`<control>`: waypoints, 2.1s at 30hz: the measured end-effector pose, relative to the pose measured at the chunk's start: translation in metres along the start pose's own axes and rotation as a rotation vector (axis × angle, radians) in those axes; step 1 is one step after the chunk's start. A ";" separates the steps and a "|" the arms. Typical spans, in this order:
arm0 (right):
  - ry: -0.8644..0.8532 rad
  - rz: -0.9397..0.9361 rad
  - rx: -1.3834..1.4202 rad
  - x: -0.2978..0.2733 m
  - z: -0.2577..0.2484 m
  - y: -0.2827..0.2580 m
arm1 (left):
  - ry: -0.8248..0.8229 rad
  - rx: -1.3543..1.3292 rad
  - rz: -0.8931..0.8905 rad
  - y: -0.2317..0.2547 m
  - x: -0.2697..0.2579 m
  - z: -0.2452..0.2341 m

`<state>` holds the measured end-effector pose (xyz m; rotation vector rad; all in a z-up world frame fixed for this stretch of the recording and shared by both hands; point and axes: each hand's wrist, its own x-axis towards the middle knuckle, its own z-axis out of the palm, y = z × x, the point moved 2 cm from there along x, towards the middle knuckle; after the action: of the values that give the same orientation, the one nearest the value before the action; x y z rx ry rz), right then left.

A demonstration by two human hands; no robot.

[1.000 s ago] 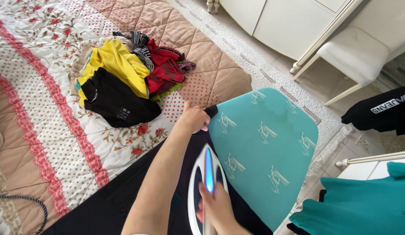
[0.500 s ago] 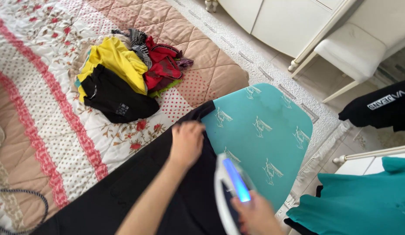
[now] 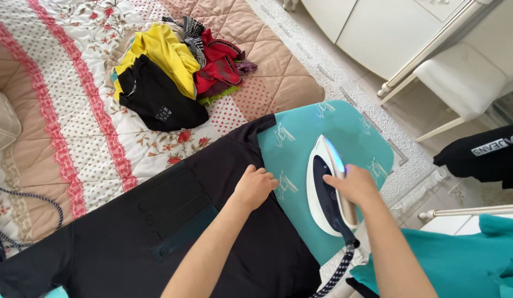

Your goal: Ironing a black t-shirt on an ironing board.

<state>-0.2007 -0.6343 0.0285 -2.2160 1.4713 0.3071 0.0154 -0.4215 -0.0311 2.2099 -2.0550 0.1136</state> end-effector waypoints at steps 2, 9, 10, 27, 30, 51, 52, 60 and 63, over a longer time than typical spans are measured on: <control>0.008 -0.005 -0.083 -0.015 -0.001 -0.015 | -0.043 -0.047 -0.036 0.004 -0.005 -0.001; 0.377 -0.771 -0.065 -0.079 0.027 -0.144 | 0.466 -0.194 -0.778 -0.005 -0.143 -0.123; 0.218 -0.860 0.012 -0.075 0.049 -0.164 | 0.481 -0.124 -1.011 -0.015 -0.178 -0.152; 0.342 -0.596 0.128 0.084 0.112 -0.216 | 0.363 0.121 -1.741 -0.094 -0.410 -0.070; -0.038 -0.168 0.221 0.045 0.108 -0.198 | 0.174 -0.131 -1.906 -0.076 -0.433 -0.069; -0.335 -0.051 0.730 -0.002 0.061 -0.124 | 0.164 -0.342 -1.880 0.015 -0.483 -0.067; -0.314 -0.038 0.797 -0.018 0.054 -0.130 | 0.232 -0.383 -1.883 0.019 -0.479 -0.067; -0.604 -0.052 0.321 -0.118 0.036 -0.112 | 0.150 -0.520 -1.711 0.103 -0.573 0.079; -0.564 -0.229 -0.056 -0.079 0.045 -0.066 | 0.403 -0.698 -1.751 0.112 -0.619 0.129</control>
<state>-0.1688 -0.5268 0.0393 -2.0738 0.9096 0.8224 -0.1462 0.1636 -0.2394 2.2776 0.3968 -0.2552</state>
